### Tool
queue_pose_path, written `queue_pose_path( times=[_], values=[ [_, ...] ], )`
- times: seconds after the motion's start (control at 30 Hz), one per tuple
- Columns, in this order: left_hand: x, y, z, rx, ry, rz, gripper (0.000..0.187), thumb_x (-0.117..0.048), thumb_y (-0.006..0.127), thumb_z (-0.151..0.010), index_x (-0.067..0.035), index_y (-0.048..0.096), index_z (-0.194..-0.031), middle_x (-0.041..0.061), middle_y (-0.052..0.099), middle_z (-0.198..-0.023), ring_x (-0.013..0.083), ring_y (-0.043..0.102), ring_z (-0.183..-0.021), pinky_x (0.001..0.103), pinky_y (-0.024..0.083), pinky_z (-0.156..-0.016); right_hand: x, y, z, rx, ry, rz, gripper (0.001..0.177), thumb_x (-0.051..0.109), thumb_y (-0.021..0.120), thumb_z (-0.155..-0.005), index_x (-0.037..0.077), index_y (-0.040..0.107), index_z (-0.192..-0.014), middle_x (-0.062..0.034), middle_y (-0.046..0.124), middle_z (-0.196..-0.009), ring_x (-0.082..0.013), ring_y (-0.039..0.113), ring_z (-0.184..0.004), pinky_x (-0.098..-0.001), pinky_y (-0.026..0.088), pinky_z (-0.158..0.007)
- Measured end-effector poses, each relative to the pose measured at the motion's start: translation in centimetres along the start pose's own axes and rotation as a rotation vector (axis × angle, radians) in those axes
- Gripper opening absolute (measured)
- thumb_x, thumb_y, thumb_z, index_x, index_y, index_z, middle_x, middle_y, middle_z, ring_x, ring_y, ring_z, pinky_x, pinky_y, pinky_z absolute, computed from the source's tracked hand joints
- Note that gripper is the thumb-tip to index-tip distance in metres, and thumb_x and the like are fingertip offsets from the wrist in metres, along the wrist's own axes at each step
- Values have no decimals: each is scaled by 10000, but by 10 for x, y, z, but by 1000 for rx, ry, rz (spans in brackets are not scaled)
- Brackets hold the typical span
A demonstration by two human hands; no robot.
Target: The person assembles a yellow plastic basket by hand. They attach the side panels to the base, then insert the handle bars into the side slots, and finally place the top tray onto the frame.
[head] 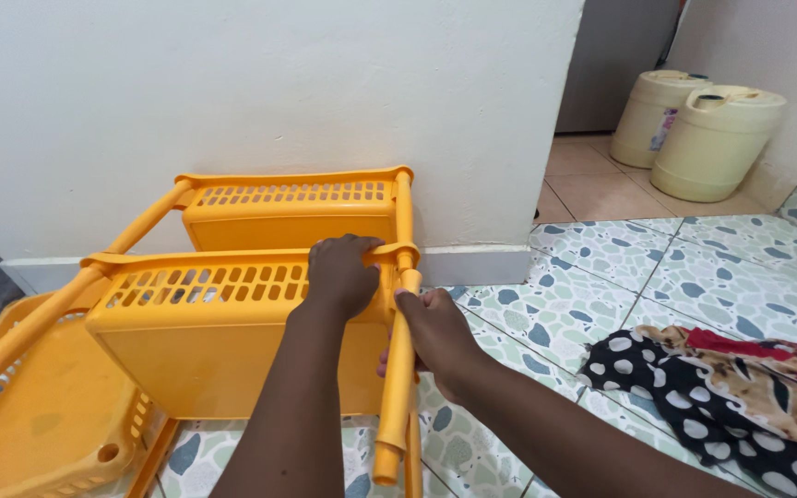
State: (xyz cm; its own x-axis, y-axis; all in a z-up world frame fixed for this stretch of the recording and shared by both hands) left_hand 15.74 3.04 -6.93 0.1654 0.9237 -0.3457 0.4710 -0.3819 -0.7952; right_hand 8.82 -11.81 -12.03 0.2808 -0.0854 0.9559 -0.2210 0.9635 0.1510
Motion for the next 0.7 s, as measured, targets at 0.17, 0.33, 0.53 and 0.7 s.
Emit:
queue_pose_path(
  times=[0.17,0.33,0.53,0.7],
  values=[
    [2,5,0,11,2,-6,414,-234,715,-838,-204,705,-1251,63,676,-1224,310,562,-1199,498,269,-1165,10,3,3,-91,-71,172,433,378,571,-954,19,434,-1154,-166,616,-901,-279,695,-646,-426,619,-573],
    [5,5,3,-15,22,29,411,-236,711,-840,-204,703,-1250,55,673,-1226,305,550,-1216,486,260,-1170,11,-2,0,-177,-86,263,399,383,558,-948,35,503,-1135,-166,668,-959,-245,719,-743,-387,616,-624],
    [6,7,0,-5,5,21,416,-241,713,-842,-204,696,-1256,55,669,-1226,303,544,-1216,485,250,-1174,13,-4,-3,-190,-153,361,407,392,568,-949,23,508,-1109,-154,678,-934,-225,734,-732,-369,623,-629],
    [7,9,-1,4,-22,14,391,-244,715,-847,-210,699,-1236,45,668,-1221,302,536,-1222,491,231,-1185,16,-4,-9,-141,-72,328,392,344,573,-944,21,470,-1142,-173,656,-924,-268,708,-629,-409,614,-563]
  ],
)
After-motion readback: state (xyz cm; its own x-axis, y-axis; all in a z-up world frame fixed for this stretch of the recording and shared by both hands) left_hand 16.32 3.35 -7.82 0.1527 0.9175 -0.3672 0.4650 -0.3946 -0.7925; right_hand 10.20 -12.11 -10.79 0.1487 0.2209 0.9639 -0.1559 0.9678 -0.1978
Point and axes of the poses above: each hand's wrist, its own z-axis away from the middle knuckle, its own y-axis out of the palm, x = y × z, the point moved 9 cm from there along -z, towards the middle knuckle
